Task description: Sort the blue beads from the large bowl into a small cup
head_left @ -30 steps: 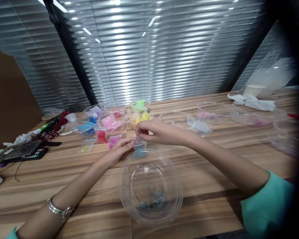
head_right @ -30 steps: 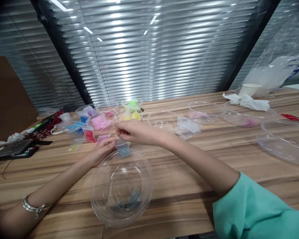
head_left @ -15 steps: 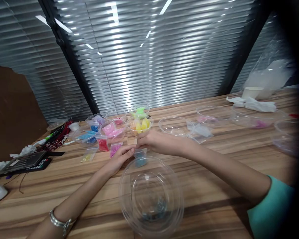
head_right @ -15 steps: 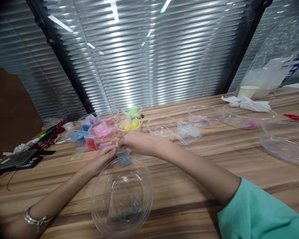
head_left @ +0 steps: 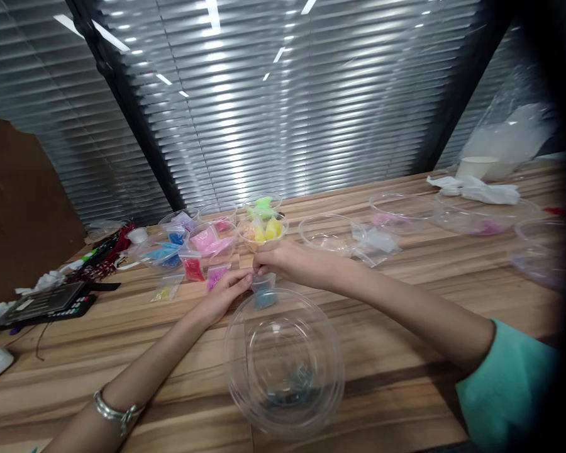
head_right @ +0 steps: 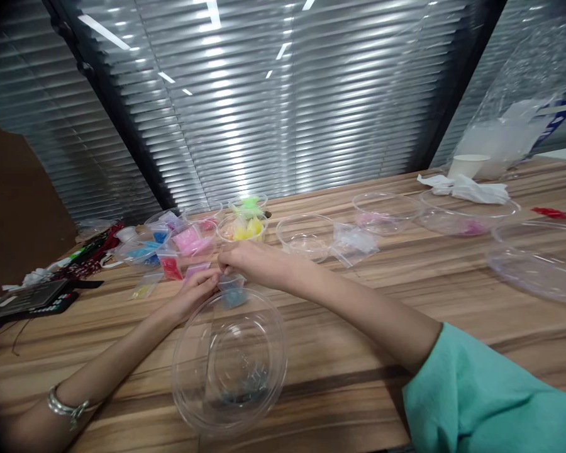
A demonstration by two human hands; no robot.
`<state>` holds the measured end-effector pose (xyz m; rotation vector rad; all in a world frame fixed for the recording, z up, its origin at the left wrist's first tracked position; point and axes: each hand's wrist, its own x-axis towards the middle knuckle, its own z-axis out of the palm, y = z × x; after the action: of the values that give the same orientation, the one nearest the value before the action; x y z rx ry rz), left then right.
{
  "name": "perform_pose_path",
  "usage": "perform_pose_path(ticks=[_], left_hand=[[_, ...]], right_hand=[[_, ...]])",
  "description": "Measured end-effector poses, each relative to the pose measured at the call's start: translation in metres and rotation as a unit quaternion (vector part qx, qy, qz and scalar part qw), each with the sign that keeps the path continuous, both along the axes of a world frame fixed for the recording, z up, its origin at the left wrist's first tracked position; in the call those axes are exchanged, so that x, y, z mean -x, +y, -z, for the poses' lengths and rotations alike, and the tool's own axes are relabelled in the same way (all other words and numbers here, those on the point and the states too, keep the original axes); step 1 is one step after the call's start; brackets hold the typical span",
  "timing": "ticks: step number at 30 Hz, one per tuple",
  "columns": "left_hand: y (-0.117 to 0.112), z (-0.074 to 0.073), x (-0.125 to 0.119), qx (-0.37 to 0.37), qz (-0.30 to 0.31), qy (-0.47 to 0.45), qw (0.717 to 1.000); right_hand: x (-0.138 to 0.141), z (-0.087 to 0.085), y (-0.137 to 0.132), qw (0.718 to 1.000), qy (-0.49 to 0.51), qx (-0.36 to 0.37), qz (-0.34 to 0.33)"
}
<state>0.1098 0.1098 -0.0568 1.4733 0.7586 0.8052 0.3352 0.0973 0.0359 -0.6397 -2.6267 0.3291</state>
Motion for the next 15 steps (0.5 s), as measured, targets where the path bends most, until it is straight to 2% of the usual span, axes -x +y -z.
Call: perform_pose_path(ticks=[6, 9, 15], left_hand=[[0.002, 0.005, 0.001, 0.023, 0.000, -0.033, 0.999], [0.002, 0.005, 0.000, 0.024, 0.003, -0.046, 0.999], [0.005, 0.008, 0.000, 0.027, -0.009, -0.055, 0.998]], right_hand=[[0.001, 0.003, 0.005, 0.999, 0.024, -0.008, -0.048], [0.003, 0.005, 0.004, 0.999, 0.030, -0.016, -0.042], [0.004, 0.011, 0.006, 0.998, 0.050, 0.011, -0.029]])
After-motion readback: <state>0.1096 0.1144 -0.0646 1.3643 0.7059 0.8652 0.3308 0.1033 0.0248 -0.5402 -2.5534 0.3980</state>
